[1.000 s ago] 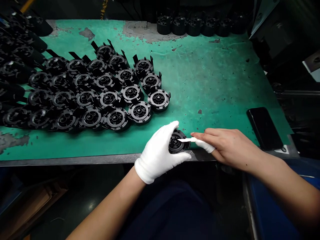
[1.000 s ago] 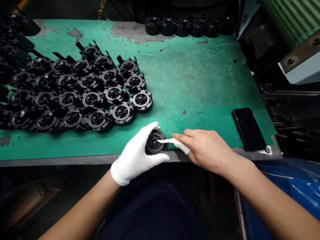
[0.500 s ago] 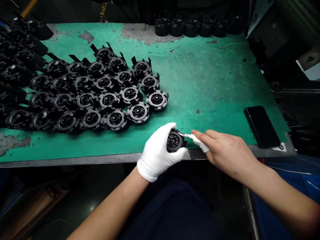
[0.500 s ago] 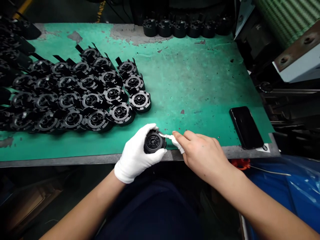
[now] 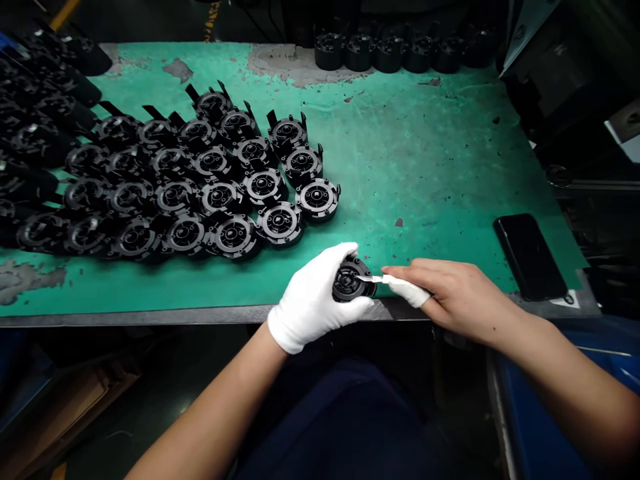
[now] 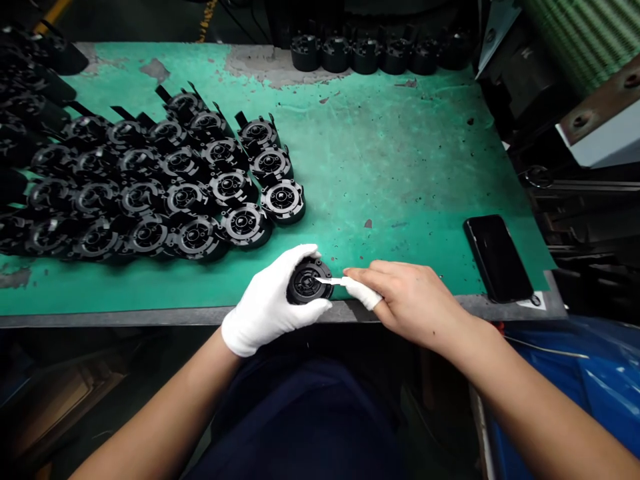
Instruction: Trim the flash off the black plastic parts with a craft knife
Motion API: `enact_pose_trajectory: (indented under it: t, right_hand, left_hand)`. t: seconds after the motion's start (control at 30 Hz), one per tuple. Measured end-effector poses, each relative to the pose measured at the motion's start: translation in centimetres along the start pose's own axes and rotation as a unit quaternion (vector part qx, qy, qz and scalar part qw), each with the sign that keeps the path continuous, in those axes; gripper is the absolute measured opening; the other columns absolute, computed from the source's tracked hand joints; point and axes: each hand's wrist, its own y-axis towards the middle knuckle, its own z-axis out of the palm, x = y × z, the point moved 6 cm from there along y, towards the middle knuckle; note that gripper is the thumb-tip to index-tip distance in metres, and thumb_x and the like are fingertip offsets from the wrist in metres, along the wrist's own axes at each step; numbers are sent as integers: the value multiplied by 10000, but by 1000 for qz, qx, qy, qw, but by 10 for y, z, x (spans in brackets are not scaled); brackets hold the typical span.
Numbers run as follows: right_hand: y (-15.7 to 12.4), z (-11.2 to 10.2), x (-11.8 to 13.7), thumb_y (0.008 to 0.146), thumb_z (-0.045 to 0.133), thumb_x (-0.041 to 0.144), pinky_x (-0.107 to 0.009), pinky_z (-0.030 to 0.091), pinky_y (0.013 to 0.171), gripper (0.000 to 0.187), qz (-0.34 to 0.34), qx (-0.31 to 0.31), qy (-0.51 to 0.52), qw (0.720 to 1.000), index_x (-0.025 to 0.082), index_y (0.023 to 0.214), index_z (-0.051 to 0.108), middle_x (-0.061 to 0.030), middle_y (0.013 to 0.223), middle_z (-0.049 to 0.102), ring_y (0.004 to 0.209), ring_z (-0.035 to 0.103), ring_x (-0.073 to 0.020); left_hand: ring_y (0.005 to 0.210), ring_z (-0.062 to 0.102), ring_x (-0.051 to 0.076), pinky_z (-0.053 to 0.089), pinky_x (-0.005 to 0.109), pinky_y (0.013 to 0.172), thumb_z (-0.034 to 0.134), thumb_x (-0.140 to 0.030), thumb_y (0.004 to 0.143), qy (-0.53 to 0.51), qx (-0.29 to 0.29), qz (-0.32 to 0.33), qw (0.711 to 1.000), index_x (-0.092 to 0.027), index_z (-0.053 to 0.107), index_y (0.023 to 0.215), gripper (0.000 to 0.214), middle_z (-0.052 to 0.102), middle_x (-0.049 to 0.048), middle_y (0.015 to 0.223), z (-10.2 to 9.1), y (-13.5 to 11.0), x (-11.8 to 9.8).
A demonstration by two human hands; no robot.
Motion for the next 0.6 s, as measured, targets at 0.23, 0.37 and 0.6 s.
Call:
enact_pose_trajectory:
  t: [0.23, 0.37, 0.6]
  right_hand:
    - [-5, 1, 8, 922, 493, 166, -312, 386, 553, 482, 50, -51, -125, 990, 264, 1379, 614, -34, 898, 685, 739, 652, -217]
    - [-16, -4, 4, 993, 436, 206, -318, 467, 643, 406, 69, -93, -38, 993, 206, 1358, 613, -59, 980, 707, 823, 676, -216]
    - [-7, 0, 6, 1033, 435, 300, -327, 507, 791, 341, 47, -51, 92, 993, 233, 1278, 662, -56, 1074, 737, 924, 695, -208]
  left_hand:
    - [1314, 584, 280, 443, 423, 1171, 813, -418, 745, -10, 0, 0, 1000, -206, 452, 1422, 795, 599, 97, 1408, 3, -3, 0]
    - [1377, 534, 285, 410, 422, 1202, 826, -446, 745, -11, 51, 24, 998, -207, 417, 1475, 870, 544, 106, 1488, -4, 10, 4]
    - [1511, 350, 288, 295, 420, 1269, 823, -618, 692, -47, 32, 58, 997, -230, 299, 1564, 1089, 363, 118, 1626, -22, 11, 2]
